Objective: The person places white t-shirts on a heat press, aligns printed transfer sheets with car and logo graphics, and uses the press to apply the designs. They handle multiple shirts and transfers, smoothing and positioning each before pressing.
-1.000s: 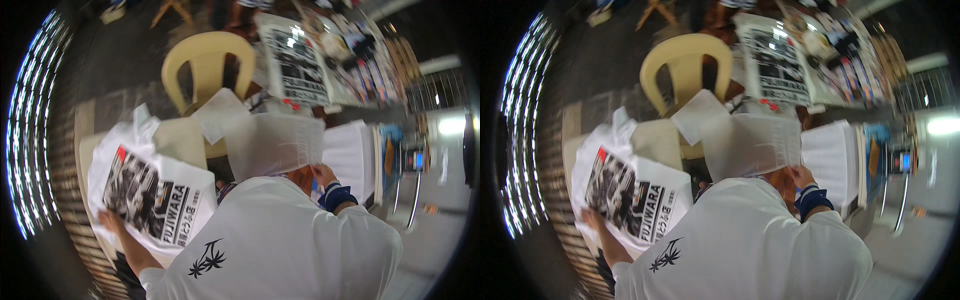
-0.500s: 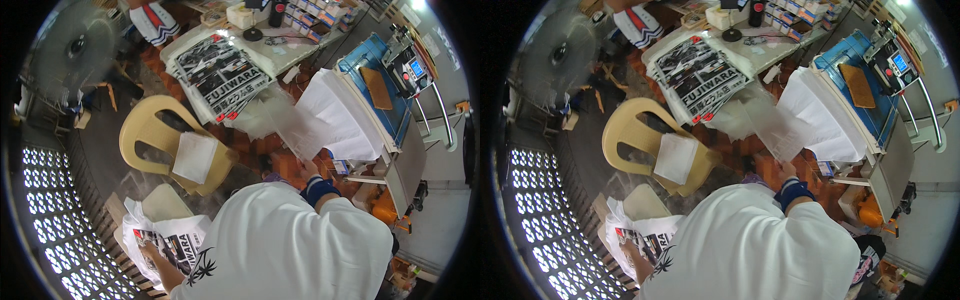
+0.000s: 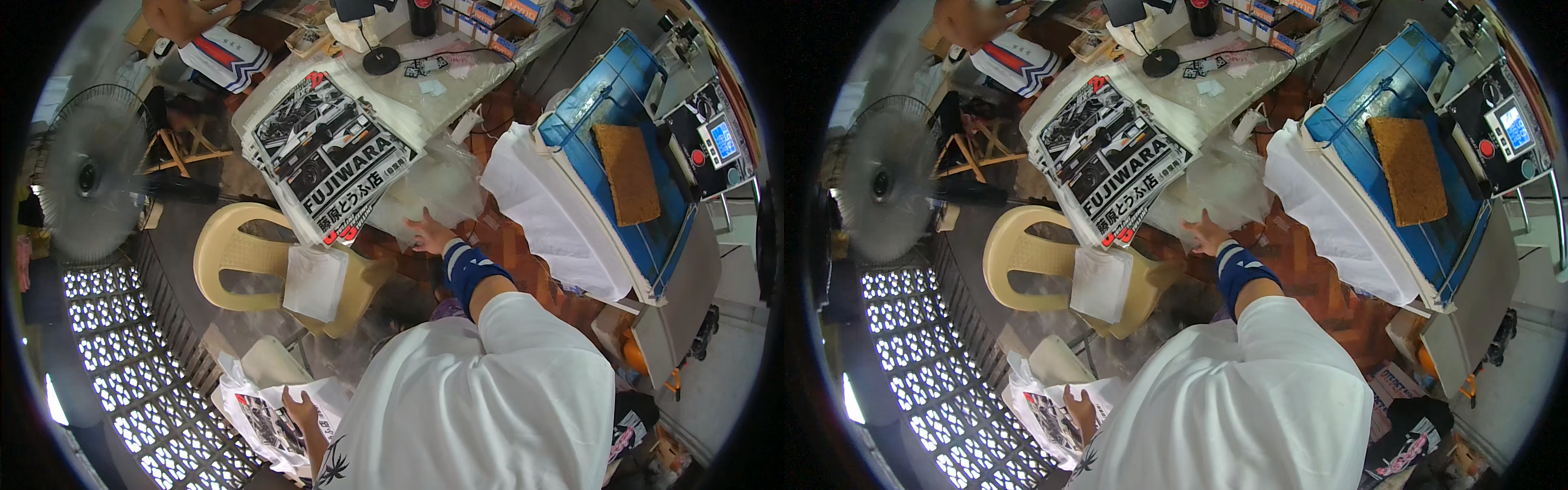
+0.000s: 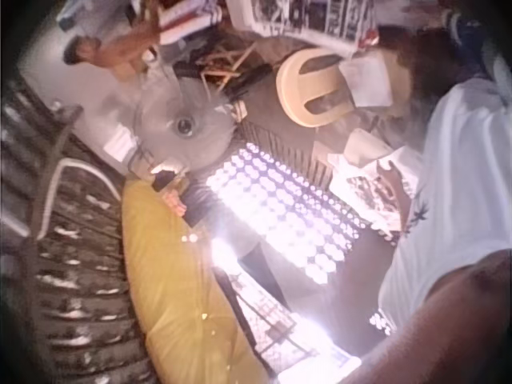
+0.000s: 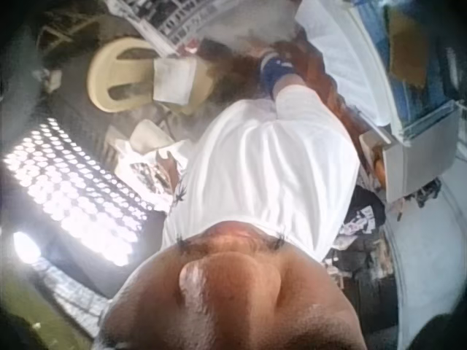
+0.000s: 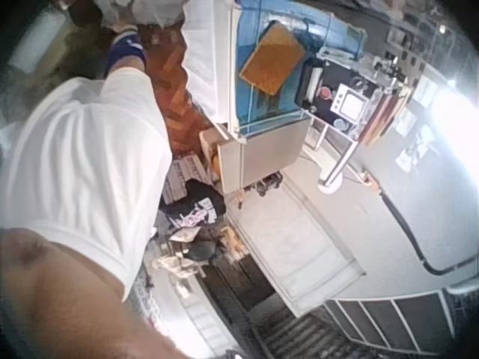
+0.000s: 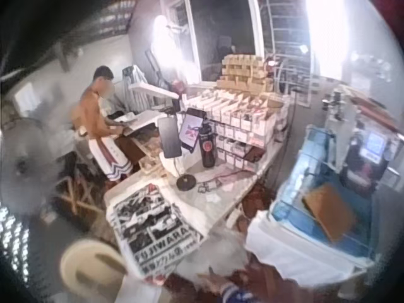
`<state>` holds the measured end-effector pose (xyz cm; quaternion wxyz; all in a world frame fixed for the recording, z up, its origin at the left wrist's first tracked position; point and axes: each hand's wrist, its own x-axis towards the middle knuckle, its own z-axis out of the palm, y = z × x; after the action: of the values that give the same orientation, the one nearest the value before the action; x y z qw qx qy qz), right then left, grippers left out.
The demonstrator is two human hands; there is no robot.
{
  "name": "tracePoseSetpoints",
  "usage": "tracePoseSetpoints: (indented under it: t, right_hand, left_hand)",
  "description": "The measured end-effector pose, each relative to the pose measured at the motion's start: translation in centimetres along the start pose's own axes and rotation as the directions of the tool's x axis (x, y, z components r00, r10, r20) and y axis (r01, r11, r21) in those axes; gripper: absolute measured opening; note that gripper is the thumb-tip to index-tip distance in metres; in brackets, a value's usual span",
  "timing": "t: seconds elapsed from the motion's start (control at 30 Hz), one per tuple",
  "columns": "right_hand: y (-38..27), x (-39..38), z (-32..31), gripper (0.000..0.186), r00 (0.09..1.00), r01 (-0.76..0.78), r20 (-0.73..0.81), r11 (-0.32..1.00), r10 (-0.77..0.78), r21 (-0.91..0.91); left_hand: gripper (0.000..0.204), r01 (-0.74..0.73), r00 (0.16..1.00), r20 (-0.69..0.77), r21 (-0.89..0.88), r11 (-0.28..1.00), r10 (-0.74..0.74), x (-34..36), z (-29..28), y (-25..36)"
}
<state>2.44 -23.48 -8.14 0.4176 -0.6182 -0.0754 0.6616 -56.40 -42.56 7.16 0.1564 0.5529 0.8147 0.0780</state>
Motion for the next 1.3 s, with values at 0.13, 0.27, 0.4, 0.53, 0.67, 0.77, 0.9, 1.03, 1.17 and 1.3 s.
tracePoseSetpoints:
  t: [0.13,0.27,0.4,0.53,0.67,0.77,0.9,1.03,1.17,1.3]
  right_hand:
    - [-0.9,0.2,0.8,0.048,0.987,0.136,-0.022,0.888,-0.161,-0.440]
    - [-1.8,-5.5,-1.0,0.029,0.819,0.447,0.076,0.548,-0.569,-0.707]
    - [-12.1,-21.2,-6.4,0.013,0.192,0.548,-0.175,0.253,-0.966,-0.797]
    - [-23.3,-36.0,-12.9,0.021,-0.400,-0.108,0.085,-0.045,-0.912,-0.993]
    - [-26.4,-39.0,-18.8,0.028,-0.084,-0.326,-0.051,0.076,-0.995,-0.942]
    - [-27.9,-40.4,-18.1,0.032,0.336,-0.462,-0.342,0.163,-0.877,-0.872]
    - [-27.7,-40.3,-21.2,0.024,-0.174,-0.377,-0.018,0.083,-0.985,-0.922]
    - [-27.2,-38.6,-23.4,0.027,0.078,-0.262,-0.181,0.155,-0.980,-0.953]
    - [-28.0,-40.7,-24.8,0.030,0.208,-0.230,-0.181,0.132,-0.961,-0.964]
    - [-26.9,-42.7,-26.4,0.031,0.226,-0.253,-0.241,0.181,-0.944,-0.950]
  left_hand:
    - [0.056,-0.131,0.991,0.023,-0.058,0.990,0.133,-0.8,2.1,5.8]
    - [0.036,-0.456,0.884,-0.009,-0.246,0.855,0.468,0.4,7.7,10.9]
    - [0.030,-0.400,0.778,0.316,-0.417,0.816,0.543,3.3,9.8,18.6]
    - [0.027,-0.473,0.664,0.396,-0.434,0.767,0.634,8.4,11.6,22.6]
    - [0.027,-0.638,0.532,0.395,-0.394,0.662,0.749,11.0,10.9,26.8]
    - [0.027,-0.633,0.515,0.375,-0.441,0.637,0.771,9.4,10.2,30.5]
    - [0.028,-0.625,0.434,0.359,-0.541,0.563,0.827,5.5,14.4,36.0]
    - [0.029,-0.758,0.174,0.400,-0.529,0.382,0.900,-2.4,18.3,43.2]
    - [0.029,-0.818,-0.011,0.476,-0.510,0.266,0.879,-10.4,20.7,49.5]
    - [0.030,-0.790,-0.066,0.500,-0.555,0.261,0.863,-15.1,19.9,51.0]
